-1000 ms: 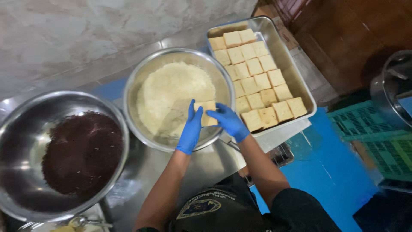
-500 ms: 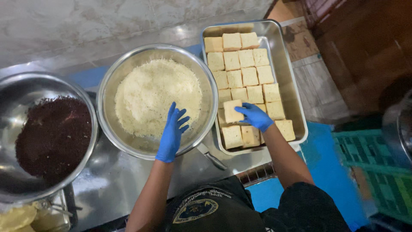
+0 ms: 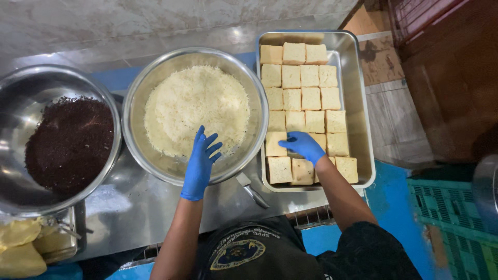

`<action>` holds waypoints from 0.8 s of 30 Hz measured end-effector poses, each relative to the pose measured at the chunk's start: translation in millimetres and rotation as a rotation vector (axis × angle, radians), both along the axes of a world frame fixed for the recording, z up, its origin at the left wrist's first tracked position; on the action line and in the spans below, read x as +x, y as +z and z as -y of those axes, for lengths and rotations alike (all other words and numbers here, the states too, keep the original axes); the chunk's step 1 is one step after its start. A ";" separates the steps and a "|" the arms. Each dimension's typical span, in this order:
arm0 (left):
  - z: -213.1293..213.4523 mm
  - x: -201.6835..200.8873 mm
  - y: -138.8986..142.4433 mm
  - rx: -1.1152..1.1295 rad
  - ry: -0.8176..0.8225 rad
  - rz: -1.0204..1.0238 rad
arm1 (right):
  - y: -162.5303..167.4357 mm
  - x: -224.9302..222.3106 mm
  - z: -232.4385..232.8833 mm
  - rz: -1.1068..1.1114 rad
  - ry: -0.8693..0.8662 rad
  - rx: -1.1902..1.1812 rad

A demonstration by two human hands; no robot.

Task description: The person takes slices of bread, spoons a yellow filling onto one slice, sprinkles chocolate topping over the filling from a large metal bowl, presses a second bread slice on top, and places the finished sandwich onto a tray with other prepared sandwiches. A coworker in blue hands over bread slices and holds filling at the side of the stainless steel worktable.

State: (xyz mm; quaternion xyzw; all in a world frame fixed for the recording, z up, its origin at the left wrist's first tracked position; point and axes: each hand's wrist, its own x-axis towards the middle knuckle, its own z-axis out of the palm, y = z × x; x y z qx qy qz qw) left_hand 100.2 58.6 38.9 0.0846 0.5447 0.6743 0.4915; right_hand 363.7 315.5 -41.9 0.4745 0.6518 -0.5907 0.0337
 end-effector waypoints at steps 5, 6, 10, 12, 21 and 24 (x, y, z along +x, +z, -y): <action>18.3 -9.5 2.2 0.023 0.023 0.005 | -7.0 -3.1 -7.0 -0.026 0.150 0.422; 25.0 -14.3 2.0 0.047 0.037 0.008 | -5.2 -3.7 -8.1 -0.074 0.157 0.464; 74.0 -47.0 -2.4 0.183 0.131 0.009 | 33.9 -15.5 -9.2 -0.055 0.006 0.406; 104.8 -70.7 -8.4 0.195 0.271 0.102 | 60.3 -36.1 -3.9 -0.300 -0.020 0.297; 246.6 -180.1 -33.0 0.282 0.752 0.281 | 34.1 -219.2 130.3 -0.121 0.505 0.527; 298.8 -218.1 -28.0 0.367 0.894 0.336 | 28.8 -258.3 172.5 -0.228 0.417 0.411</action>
